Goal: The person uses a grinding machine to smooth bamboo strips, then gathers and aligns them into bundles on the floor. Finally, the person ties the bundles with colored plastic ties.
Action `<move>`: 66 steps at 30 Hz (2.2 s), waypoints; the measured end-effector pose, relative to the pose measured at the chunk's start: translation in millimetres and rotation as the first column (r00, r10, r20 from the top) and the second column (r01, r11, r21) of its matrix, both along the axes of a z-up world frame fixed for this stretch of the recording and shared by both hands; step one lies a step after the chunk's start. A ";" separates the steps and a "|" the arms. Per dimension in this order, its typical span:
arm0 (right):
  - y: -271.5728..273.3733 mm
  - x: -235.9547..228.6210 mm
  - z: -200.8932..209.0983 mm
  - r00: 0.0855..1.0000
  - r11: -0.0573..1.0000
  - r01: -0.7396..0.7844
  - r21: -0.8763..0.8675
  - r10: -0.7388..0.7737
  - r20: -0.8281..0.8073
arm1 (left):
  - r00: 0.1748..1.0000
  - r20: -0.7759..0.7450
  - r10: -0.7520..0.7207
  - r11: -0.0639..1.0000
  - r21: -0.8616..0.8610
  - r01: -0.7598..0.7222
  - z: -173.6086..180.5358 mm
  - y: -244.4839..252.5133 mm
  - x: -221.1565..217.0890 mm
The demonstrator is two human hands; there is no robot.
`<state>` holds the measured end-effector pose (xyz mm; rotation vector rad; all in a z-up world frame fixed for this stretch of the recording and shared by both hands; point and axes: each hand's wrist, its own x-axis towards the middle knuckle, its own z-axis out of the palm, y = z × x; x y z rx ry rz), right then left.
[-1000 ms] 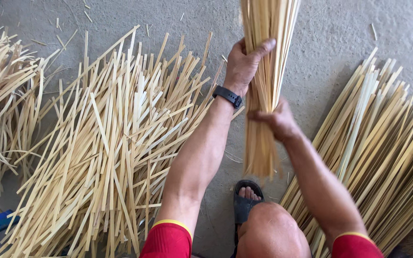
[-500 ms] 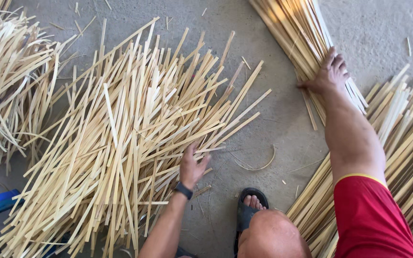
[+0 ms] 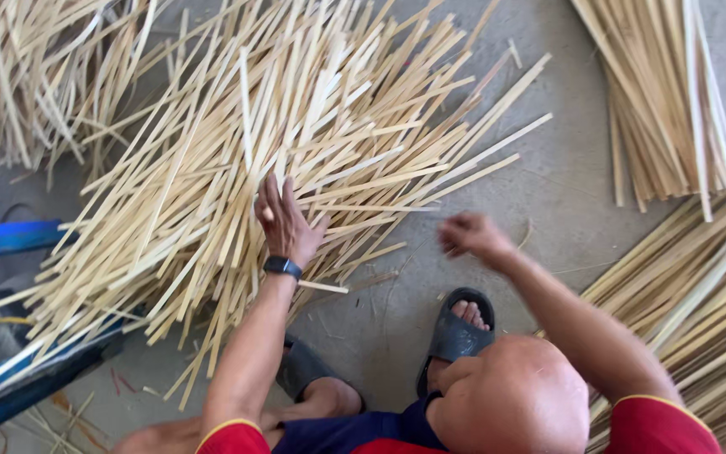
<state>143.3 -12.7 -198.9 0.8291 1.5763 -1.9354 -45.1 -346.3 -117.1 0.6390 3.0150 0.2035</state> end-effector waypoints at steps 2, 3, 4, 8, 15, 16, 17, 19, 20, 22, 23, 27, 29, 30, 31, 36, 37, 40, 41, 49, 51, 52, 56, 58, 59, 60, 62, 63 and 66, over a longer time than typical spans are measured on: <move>-53.5 3.6 -7.3 0.993 0.982 -0.068 -0.176 0.084 0.085 | 0.999 -0.024 0.033 0.999 -0.040 -0.034 12.6 -11.3 -19.6; -69.9 3.4 -9.3 0.993 0.976 -0.062 -0.206 0.082 0.090 | 0.998 -0.031 0.058 0.996 -0.063 -0.059 21.4 -19.8 -26.0; -84.0 2.6 -9.8 0.992 0.970 -0.056 -0.237 0.080 0.096 | 0.995 0.015 0.099 0.987 -0.130 -0.096 29.9 -27.4 -36.1; -128.4 -11.2 -6.5 0.984 0.950 -0.054 -0.308 0.104 0.147 | 0.972 0.156 0.173 0.930 -0.350 -0.110 58.6 -54.5 -94.2; -176.6 -49.1 20.9 0.958 0.916 -0.276 -0.290 0.285 -0.012 | 0.918 0.327 0.225 0.872 -0.488 -0.040 62.2 -56.4 -141.8; -181.3 -55.4 23.9 0.969 0.924 -0.238 -0.300 0.245 -0.013 | 0.928 0.322 0.190 0.888 -0.460 -0.022 59.1 -57.9 -135.2; -184.6 -63.0 25.9 0.979 0.930 -0.201 -0.308 0.204 -0.022 | 0.939 0.306 0.154 0.902 -0.433 -0.007 55.8 -58.8 -129.6; -187.3 -72.5 28.9 0.980 0.910 -0.192 -0.369 0.200 -0.016 | 0.945 0.298 0.138 0.929 -0.369 -0.019 53.8 -68.9 -127.4; -188.7 -76.8 30.1 0.980 0.898 -0.188 -0.397 0.200 -0.011 | 0.939 0.308 0.156 0.942 -0.331 -0.048 57.5 -80.0 -133.0; -190.7 -80.9 32.7 0.980 0.889 -0.190 -0.416 0.194 -0.033 | 0.962 0.236 0.139 0.961 -0.268 -0.073 60.3 -93.7 -150.4; -193.3 -81.5 33.6 0.980 0.883 -0.192 -0.429 0.192 -0.043 | 0.982 0.150 0.114 0.966 -0.248 -0.074 65.5 -106.4 -167.7; -205.9 -84.0 37.7 0.983 0.862 -0.175 -0.475 0.176 -0.042 | 0.970 0.112 0.214 0.961 -0.202 -0.188 72.4 -134.7 -215.2; -213.2 -87.6 39.9 0.987 0.845 -0.153 -0.513 0.153 -0.042 | 0.818 0.351 0.457 0.874 -0.350 -0.338 69.0 -130.4 -220.1; -216.5 -90.8 40.6 0.988 0.843 -0.153 -0.515 0.149 -0.050 | 0.694 0.443 0.568 0.813 -0.435 -0.387 69.2 -128.2 -217.8; -218.5 -94.6 41.2 0.988 0.843 -0.152 -0.516 0.142 -0.058 | 0.751 0.428 0.503 0.841 -0.444 -0.310 69.8 -123.8 -213.1; -222.5 -120.4 43.4 0.993 0.712 -0.073 -0.698 -0.009 -0.114 | 0.858 0.444 0.258 0.935 -0.337 -0.107 80.5 -103.2 -168.5; -223.1 -124.6 44.3 0.986 0.691 -0.053 -0.721 -0.076 -0.146 | 0.896 0.396 0.203 0.937 -0.343 -0.061 78.8 -98.1 -153.0; -228.3 -132.6 49.2 0.957 0.665 0.026 -0.747 -0.232 -0.174 | 0.837 0.491 0.242 0.907 -0.421 -0.016 60.0 -68.5 -92.5; -230.9 -130.8 49.9 0.945 0.661 0.058 -0.748 -0.278 -0.173 | 0.865 0.475 0.162 0.924 -0.381 0.036 50.9 -54.4 -62.7; -203.2 -77.6 34.5 0.845 0.669 0.502 -0.548 -0.516 0.143 | 0.770 0.608 -0.193 0.779 -0.382 0.497 74.6 18.5 86.6; -185.2 -63.4 26.6 0.846 0.652 0.501 -0.570 -0.508 0.163 | 0.689 0.692 -0.215 0.876 -0.175 0.449 83.3 22.0 63.3; -179.7 -59.8 23.0 0.852 0.629 0.482 -0.610 -0.498 0.161 | 0.646 0.727 -0.235 0.910 -0.070 0.409 83.9 21.8 44.9; -177.5 -47.2 17.9 0.854 0.667 0.494 -0.557 -0.494 0.166 | 0.999 0.054 0.000 0.991 -0.132 0.007 63.9 7.9 -90.6; -176.5 -45.6 20.0 0.843 0.663 0.507 -0.551 -0.514 0.157 | 0.997 0.018 0.069 0.984 -0.164 -0.065 53.3 -11.5 -126.6; -175.7 -41.3 21.2 0.836 0.659 0.517 -0.546 -0.526 0.157 | 0.989 0.118 0.084 0.980 -0.189 -0.061 40.1 -12.9 -122.2; -174.8 -37.4 21.8 0.826 0.654 0.526 -0.544 -0.544 0.145 | 0.971 0.217 0.102 0.975 -0.214 -0.054 29.1 -17.9 -110.5; -176.1 -31.8 23.4 0.809 0.643 0.540 -0.543 -0.574 0.126 | 0.961 0.265 0.074 0.964 -0.267 -0.001 10.3 -24.6 -76.5; -175.3 -30.8 23.1 0.798 0.595 0.541 -0.595 -0.585 0.141 | 0.976 0.217 0.024 0.955 -0.293 0.042 0.5 -20.4 -52.3; -167.9 -31.6 24.2 0.787 0.507 0.514 -0.692 -0.600 0.145 | 0.871 0.490 0.047 0.999 -0.026 -0.040 -12.4 -7.3 15.0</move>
